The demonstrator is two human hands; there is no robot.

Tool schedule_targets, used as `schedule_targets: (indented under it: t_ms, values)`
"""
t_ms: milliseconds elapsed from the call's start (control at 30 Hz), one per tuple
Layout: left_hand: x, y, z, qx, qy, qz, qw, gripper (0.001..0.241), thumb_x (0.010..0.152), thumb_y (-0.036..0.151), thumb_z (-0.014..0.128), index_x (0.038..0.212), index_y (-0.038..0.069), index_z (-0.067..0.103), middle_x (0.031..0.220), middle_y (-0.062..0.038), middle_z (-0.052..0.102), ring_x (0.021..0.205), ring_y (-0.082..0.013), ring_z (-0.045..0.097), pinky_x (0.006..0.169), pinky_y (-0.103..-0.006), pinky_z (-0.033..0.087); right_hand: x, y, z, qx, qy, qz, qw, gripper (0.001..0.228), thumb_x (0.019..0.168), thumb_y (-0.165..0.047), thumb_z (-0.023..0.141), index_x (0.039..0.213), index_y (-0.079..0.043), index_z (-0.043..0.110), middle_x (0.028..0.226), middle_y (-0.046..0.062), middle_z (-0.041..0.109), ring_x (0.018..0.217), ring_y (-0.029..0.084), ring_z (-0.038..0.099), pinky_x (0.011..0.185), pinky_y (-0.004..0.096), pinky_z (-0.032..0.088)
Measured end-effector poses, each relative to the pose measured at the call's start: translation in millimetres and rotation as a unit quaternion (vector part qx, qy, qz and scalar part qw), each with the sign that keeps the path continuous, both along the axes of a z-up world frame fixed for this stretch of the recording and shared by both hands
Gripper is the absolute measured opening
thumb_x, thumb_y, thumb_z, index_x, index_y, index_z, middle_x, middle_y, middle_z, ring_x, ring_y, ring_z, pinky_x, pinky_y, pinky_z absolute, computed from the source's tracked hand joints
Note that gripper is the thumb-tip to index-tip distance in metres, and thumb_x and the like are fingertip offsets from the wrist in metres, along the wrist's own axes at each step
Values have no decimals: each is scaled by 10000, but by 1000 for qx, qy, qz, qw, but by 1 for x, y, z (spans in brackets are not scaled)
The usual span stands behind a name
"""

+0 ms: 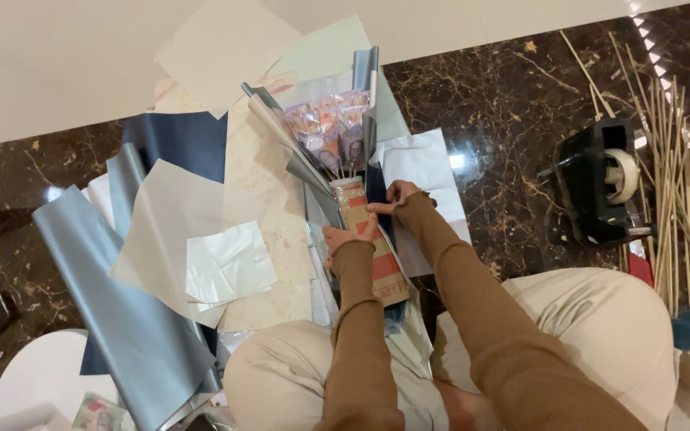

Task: Wrapping a bouquet with decorative paper and securing it

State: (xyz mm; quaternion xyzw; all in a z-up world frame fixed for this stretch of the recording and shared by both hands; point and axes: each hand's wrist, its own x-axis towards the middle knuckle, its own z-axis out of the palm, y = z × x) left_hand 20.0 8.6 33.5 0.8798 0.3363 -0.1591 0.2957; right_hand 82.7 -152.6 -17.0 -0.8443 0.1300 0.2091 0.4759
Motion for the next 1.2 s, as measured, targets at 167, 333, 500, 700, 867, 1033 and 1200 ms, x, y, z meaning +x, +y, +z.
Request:
schedule_targets:
  t_ms: [167, 333, 500, 700, 867, 1033, 1200]
  values:
    - [1, 2, -10, 2, -1, 2, 1000, 1011, 666, 827, 663, 1277, 62, 413, 1348, -168, 597, 1138, -379, 674, 1031, -583, 384, 1, 0, -21, 44, 3, -18, 999, 556, 644, -595, 936, 901, -174, 680, 750, -39, 657, 768, 163, 684, 786, 309, 535]
    - [1, 1, -13, 6, 8, 2, 1000, 1014, 659, 828, 668, 1281, 73, 402, 1375, -157, 588, 1150, -381, 669, 1000, -582, 404, 6, 3, -20, -3, -32, -2, 999, 556, 631, -596, 947, 911, -213, 658, 744, -50, 654, 776, 171, 700, 785, 334, 546]
    - [-1, -3, -14, 24, -15, -8, 1000, 958, 672, 794, 681, 1245, 78, 405, 1318, -162, 618, 1091, -407, 689, 993, -593, 418, 3, 10, -31, 18, -14, -50, 998, 678, 622, -510, 970, 1094, -204, 592, 870, -55, 597, 883, 174, 676, 908, 397, 510]
    - [0, -2, -21, 24, -25, 5, 999, 935, 681, 784, 701, 1240, 94, 408, 1304, -166, 621, 1112, -396, 685, 1005, -595, 412, -6, 20, -34, 77, -6, -129, 989, 687, 653, -463, 968, 1148, -195, 574, 808, -80, 521, 738, 126, 665, 837, 311, 532]
    - [1, 1, -33, 9, -24, 13, 1000, 1014, 639, 800, 712, 1281, 79, 401, 1339, -156, 606, 1143, -391, 673, 1014, -599, 400, -22, 41, -10, 70, -35, -165, 983, 737, 674, -548, 933, 1194, -194, 548, 961, -36, 585, 902, 174, 676, 877, 364, 549]
    - [-3, 21, -29, -89, -34, 34, 995, 1021, 718, 681, 764, 1353, -19, 377, 1424, -248, 545, 1276, -415, 605, 1109, -555, 433, -60, 45, 10, 7, -156, -186, 970, 624, 889, -599, 771, 1302, -194, 538, 1137, 60, 599, 1066, 294, 692, 928, 424, 569]
    - [7, 62, -75, -274, -31, 34, 961, 1295, 661, 820, 769, 1530, -24, 311, 1462, -306, 500, 1304, -435, 570, 1104, -533, 445, -123, 31, 15, 235, -58, -162, 957, 767, 942, -382, 756, 1531, -59, 385, 1417, 342, 542, 1261, 468, 588, 1046, 534, 517]
